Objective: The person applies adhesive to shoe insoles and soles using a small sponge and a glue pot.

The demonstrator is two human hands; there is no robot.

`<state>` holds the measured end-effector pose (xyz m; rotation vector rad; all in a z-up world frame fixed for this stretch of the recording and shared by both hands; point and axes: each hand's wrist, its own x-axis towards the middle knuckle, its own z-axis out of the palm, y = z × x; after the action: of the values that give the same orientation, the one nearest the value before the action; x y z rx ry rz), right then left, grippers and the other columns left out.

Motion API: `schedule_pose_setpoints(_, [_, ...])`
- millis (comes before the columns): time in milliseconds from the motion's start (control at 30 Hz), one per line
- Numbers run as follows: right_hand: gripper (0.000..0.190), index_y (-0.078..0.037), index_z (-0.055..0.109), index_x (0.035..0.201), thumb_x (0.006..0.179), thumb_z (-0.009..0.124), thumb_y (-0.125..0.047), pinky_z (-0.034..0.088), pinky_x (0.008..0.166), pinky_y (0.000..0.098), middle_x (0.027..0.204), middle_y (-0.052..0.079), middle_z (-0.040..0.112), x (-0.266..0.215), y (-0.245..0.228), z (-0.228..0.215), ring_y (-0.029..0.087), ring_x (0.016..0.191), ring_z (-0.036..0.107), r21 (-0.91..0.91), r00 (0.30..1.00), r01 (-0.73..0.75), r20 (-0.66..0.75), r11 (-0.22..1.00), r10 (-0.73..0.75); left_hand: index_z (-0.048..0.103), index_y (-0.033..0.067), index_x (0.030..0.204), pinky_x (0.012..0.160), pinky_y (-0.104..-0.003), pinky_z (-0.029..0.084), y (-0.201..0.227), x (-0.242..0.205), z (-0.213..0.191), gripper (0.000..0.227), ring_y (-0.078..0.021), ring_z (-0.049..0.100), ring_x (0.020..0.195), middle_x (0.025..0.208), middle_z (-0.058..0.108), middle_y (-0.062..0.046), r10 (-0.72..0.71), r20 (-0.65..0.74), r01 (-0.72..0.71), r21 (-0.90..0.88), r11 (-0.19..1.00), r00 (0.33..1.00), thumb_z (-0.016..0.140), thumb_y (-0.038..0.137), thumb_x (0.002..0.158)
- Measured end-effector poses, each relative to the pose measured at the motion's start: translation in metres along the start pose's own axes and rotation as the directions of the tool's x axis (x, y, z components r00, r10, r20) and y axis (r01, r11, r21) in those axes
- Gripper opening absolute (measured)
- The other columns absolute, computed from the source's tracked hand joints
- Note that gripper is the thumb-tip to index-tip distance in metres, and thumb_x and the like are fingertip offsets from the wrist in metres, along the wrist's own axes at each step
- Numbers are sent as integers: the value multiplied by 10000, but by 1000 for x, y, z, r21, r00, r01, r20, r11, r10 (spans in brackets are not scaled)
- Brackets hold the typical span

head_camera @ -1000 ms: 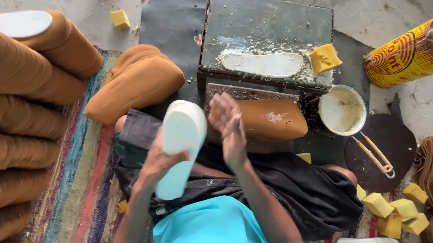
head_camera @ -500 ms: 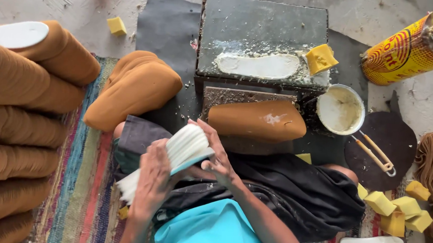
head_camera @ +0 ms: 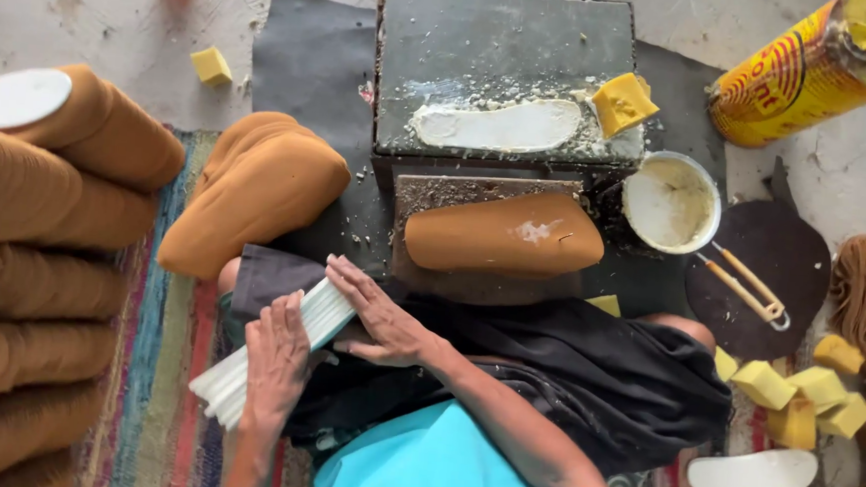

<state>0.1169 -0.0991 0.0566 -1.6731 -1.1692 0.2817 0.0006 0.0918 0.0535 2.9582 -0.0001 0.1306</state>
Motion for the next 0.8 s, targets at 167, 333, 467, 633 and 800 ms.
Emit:
schedule_pose_setpoints(167, [930, -20, 194, 1640, 872, 711, -110, 241, 1324, 488, 1664, 230, 253, -16, 16, 12, 408, 1600, 233, -41, 1000, -23, 4, 999, 23, 337, -16, 1454, 921, -475, 407, 4, 6, -16, 996, -335, 516, 1117, 1284, 497, -169, 8, 29, -8, -4, 1000, 1000, 844, 229, 633])
schedule_pose_setpoints(333, [903, -14, 181, 1624, 855, 653, -49, 264, 1298, 488, 1610, 248, 287, -18, 15, 17, 424, 1550, 283, -89, 998, -51, -34, 995, 48, 348, -26, 1415, 952, -495, 385, 0, 16, -32, 1157, -355, 505, 1151, 1267, 497, -193, 77, 37, -68, -189, 980, 996, 905, 389, 491])
schedule_pose_setpoints(467, [907, -19, 176, 1615, 852, 663, -89, 276, 1293, 468, 1599, 249, 289, -16, 16, 15, 415, 1538, 290, -99, 996, -79, -49, 992, 75, 359, -50, 1437, 1023, -497, 373, -6, 8, -37, 1019, -378, 496, 1214, 1317, 501, -225, 110, 7, -104, -274, 956, 994, 846, 304, 616])
schedule_pose_setpoints(633, [965, -21, 180, 1631, 810, 683, -74, 249, 1303, 478, 1641, 227, 282, -25, -14, -18, 406, 1569, 263, -155, 993, -116, -13, 981, 116, 440, -22, 1446, 1016, -478, 445, -10, 11, -35, 877, -374, 567, 1176, 1284, 568, -211, 39, 6, -36, -285, 958, 999, 761, 171, 654])
schedule_pose_setpoints(800, [410, 16, 620, 1286, 901, 731, -72, 620, 903, 439, 1204, 192, 748, -92, -33, -83, 285, 1014, 772, 312, 820, -227, -449, 922, 354, 563, -19, 1343, 964, -391, 511, -14, 66, -69, 752, -302, 663, 1086, 1219, 672, -186, 104, 49, -42, -689, 723, 993, 779, 206, 659])
